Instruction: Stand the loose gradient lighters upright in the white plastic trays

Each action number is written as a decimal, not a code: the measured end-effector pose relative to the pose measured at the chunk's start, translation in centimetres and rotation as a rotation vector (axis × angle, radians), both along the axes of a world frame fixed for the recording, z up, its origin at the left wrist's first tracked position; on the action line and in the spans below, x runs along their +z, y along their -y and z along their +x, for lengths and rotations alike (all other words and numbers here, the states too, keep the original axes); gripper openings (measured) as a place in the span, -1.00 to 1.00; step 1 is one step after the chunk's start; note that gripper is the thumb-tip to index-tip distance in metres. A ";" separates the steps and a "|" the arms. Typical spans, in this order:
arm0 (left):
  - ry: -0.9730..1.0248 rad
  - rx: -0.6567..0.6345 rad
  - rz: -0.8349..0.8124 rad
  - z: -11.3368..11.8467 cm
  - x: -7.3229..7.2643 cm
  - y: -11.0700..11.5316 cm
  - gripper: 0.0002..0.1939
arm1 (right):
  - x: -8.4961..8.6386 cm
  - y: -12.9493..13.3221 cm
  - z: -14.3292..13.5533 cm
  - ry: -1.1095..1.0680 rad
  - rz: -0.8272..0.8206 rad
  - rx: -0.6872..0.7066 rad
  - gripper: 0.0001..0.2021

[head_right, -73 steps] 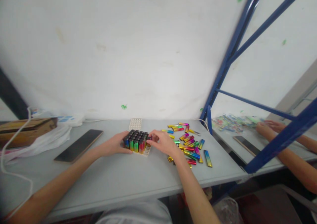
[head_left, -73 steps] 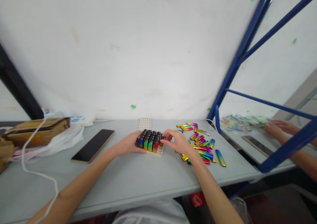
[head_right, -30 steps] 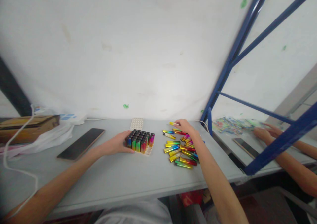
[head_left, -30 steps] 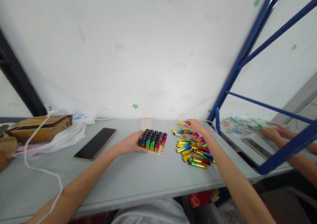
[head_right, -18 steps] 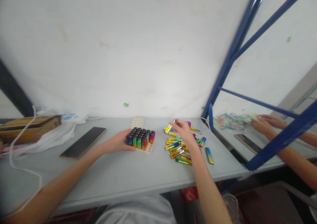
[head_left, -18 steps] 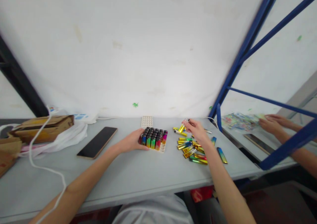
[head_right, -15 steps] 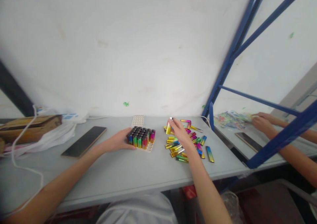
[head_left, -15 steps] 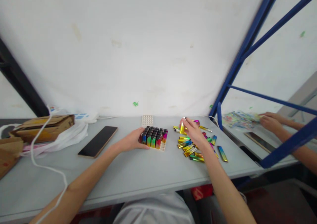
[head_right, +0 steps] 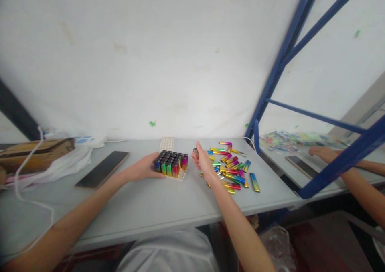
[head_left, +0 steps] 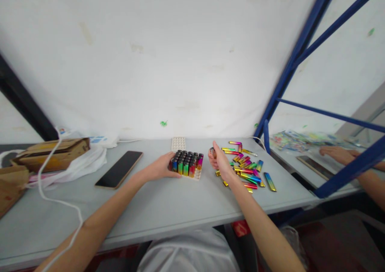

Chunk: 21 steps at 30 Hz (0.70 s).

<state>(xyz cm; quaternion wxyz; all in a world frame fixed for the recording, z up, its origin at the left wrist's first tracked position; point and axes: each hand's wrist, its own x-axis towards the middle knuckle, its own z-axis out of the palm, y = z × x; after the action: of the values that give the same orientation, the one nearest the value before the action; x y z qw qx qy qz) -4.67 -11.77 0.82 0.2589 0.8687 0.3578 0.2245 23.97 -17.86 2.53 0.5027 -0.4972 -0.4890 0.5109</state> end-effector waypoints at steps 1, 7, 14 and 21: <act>-0.004 0.001 0.001 0.0 0.0 0.0 -0.16 | -0.2 0.0 0.0 0.013 -0.012 -0.033 -0.30; -0.020 -0.001 0.009 -0.1 -0.3 -0.2 -0.20 | -0.6 0.3 0.0 0.058 0.004 -0.085 -0.49; -0.012 -0.001 -0.007 -0.1 -0.2 -0.2 -0.21 | -0.9 0.0 -0.2 0.034 0.038 -0.009 -0.38; -0.009 0.000 0.000 0.0 -0.3 -0.2 -0.21 | 0.0 0.2 0.1 0.102 0.324 0.098 -0.33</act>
<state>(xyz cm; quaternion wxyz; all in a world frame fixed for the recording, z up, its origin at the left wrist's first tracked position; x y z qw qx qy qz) -4.68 -11.52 0.51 0.2571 0.8697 0.3589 0.2207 24.04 -18.03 2.56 0.5252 -0.4104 -0.6135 0.4235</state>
